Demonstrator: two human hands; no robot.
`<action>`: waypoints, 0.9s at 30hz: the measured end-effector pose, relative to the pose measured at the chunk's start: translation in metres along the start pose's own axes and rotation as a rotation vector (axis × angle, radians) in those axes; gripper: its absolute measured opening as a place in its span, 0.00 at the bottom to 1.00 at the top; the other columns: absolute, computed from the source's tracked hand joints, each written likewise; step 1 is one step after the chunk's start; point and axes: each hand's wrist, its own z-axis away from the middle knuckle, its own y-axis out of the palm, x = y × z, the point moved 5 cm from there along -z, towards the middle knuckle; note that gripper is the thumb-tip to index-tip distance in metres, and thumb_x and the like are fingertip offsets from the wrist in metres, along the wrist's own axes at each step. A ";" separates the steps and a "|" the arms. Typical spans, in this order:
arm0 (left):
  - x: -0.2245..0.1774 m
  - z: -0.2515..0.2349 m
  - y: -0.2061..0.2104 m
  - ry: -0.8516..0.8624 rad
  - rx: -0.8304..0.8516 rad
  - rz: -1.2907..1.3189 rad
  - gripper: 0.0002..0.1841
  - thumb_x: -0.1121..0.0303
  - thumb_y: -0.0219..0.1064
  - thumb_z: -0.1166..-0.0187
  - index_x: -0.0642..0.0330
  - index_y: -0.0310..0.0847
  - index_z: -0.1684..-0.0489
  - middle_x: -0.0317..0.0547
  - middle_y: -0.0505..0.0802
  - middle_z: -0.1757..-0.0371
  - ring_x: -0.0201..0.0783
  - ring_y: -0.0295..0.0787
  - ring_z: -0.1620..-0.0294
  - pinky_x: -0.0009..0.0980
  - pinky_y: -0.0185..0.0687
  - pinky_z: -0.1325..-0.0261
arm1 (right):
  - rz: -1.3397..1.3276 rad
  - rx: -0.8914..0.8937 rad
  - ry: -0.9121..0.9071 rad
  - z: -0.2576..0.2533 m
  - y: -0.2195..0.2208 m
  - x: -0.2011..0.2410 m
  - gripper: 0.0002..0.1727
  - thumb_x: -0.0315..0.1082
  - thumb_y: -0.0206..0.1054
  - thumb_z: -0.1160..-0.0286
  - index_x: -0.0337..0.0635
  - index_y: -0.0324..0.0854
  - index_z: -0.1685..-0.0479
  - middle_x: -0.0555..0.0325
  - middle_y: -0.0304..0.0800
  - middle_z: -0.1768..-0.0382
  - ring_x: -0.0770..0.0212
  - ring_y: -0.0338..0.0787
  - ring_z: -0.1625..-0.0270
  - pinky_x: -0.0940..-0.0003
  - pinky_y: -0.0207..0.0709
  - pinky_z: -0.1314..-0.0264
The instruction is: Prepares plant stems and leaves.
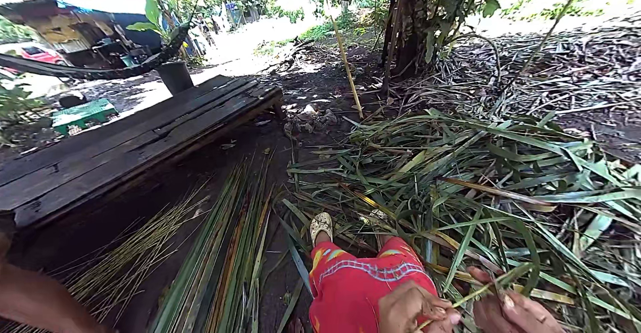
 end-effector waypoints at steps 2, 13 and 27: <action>-0.001 0.003 -0.003 0.027 -0.040 -0.037 0.07 0.79 0.72 0.30 0.71 0.80 0.74 0.49 0.93 0.65 0.27 0.92 0.58 0.20 0.87 0.50 | 0.044 -0.146 -0.061 -0.008 -0.020 0.002 0.19 0.40 0.53 0.13 0.56 0.85 0.34 0.81 0.81 0.83 0.83 0.75 0.84 0.84 0.71 0.78; -0.012 0.005 -0.025 0.165 -0.089 -0.179 0.05 0.66 0.72 0.21 0.47 0.82 0.65 0.24 0.93 0.56 0.20 0.92 0.53 0.20 0.91 0.49 | -0.278 -0.750 -0.081 -0.026 -0.084 0.003 0.26 0.38 0.33 0.04 0.39 0.79 0.39 0.75 0.66 0.92 0.78 0.67 0.90 0.82 0.69 0.81; 0.004 -0.003 -0.033 -0.118 -0.185 0.270 0.04 0.66 0.75 0.24 0.40 0.88 0.61 0.24 0.96 0.59 0.22 0.94 0.63 0.20 0.92 0.59 | -0.138 0.181 0.044 -0.010 0.087 -0.010 0.20 0.42 0.56 0.12 0.44 0.78 0.29 0.82 0.76 0.77 0.86 0.73 0.77 0.88 0.68 0.73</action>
